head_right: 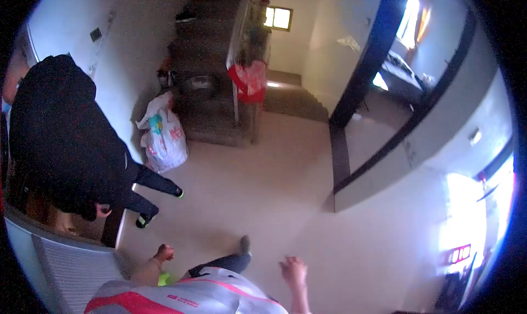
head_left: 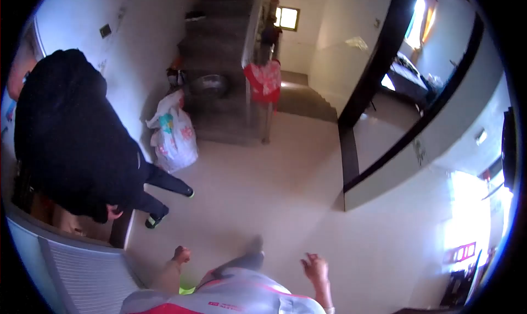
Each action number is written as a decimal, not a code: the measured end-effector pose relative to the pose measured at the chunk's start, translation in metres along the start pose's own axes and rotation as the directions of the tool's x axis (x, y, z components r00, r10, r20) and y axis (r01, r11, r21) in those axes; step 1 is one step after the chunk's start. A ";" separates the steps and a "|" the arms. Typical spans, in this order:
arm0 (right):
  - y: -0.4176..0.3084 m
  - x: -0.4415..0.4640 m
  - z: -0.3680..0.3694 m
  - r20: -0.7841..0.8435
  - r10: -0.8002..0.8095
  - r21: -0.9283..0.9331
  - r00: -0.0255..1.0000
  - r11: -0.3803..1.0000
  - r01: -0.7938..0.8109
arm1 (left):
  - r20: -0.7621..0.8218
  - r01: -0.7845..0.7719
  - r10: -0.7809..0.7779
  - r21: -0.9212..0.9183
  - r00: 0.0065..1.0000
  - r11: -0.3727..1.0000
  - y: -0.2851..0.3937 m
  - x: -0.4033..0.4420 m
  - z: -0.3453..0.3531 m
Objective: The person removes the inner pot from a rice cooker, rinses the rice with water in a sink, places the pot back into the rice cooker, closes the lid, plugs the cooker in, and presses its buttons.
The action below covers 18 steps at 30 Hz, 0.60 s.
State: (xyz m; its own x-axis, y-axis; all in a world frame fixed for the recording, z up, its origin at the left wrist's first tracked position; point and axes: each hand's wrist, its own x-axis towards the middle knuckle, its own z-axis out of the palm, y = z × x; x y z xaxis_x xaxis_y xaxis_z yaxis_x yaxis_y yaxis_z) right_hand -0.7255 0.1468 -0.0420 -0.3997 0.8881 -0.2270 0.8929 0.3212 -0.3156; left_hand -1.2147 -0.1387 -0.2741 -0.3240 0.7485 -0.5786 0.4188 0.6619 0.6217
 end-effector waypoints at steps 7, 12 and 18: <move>-0.041 0.157 -0.040 0.214 -0.261 0.161 0.941 0.960 0.229 | -0.171 -0.201 0.217 0.110 0.961 0.973 0.091 0.100 -0.010; -0.015 0.264 -0.075 0.214 -0.212 -0.087 0.954 0.968 0.235 | -0.210 0.050 -0.189 -0.532 0.959 0.845 0.196 0.192 -0.031; -0.028 0.425 -0.097 0.239 -0.277 -0.070 0.931 0.951 0.301 | -0.046 0.110 -0.322 -0.886 0.946 0.450 0.250 0.279 -0.060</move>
State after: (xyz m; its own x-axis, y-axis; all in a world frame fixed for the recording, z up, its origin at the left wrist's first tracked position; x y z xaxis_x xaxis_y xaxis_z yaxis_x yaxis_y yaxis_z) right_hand -0.9005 0.5468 -0.0404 -0.6686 0.6591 -0.3444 0.7436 0.5957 -0.3037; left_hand -1.2516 0.2376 -0.2482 -0.4801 0.4967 -0.7231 -0.5992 0.4163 0.6838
